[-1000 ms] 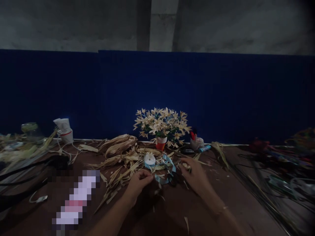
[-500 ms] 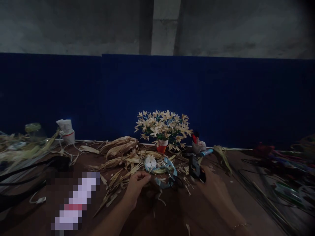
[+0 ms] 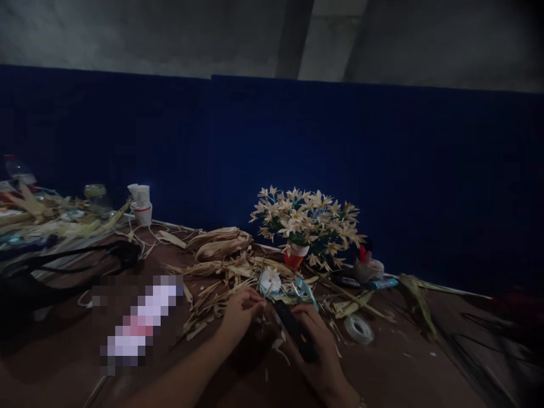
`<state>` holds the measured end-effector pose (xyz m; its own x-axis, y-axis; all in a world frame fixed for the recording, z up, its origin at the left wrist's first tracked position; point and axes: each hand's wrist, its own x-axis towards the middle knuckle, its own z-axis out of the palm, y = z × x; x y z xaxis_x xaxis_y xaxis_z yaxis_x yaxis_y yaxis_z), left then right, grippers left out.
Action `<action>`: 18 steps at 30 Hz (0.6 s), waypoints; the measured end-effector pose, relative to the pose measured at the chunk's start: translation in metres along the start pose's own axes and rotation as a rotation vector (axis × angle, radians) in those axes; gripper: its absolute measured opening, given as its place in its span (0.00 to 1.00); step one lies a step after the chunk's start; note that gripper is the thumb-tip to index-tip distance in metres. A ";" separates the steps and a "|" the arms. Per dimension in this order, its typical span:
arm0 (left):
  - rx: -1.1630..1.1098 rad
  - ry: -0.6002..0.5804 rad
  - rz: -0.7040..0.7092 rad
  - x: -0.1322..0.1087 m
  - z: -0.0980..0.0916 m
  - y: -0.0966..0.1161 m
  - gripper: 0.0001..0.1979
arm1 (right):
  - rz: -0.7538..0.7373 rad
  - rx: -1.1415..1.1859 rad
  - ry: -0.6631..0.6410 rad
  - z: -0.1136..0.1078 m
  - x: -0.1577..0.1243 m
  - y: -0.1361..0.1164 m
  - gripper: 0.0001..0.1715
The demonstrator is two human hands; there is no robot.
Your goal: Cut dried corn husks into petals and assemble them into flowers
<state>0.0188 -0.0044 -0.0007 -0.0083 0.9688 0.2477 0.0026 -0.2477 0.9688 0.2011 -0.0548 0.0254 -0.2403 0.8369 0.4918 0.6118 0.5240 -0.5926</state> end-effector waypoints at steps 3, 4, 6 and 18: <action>0.038 0.016 0.032 0.000 0.000 -0.001 0.07 | 0.001 -0.022 -0.020 0.002 -0.001 0.003 0.04; 0.042 0.019 0.037 0.000 0.001 -0.001 0.06 | -0.003 -0.031 -0.024 0.003 -0.002 0.004 0.04; 0.044 0.028 0.037 0.000 0.001 0.000 0.06 | -0.008 -0.045 -0.026 0.004 -0.002 0.004 0.04; 0.039 0.014 0.025 -0.003 0.002 0.005 0.06 | -0.017 -0.080 -0.019 0.004 -0.001 0.005 0.04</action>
<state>0.0211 -0.0084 0.0031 -0.0222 0.9621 0.2719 0.0415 -0.2708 0.9617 0.2011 -0.0525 0.0195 -0.2652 0.8311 0.4888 0.6652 0.5247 -0.5313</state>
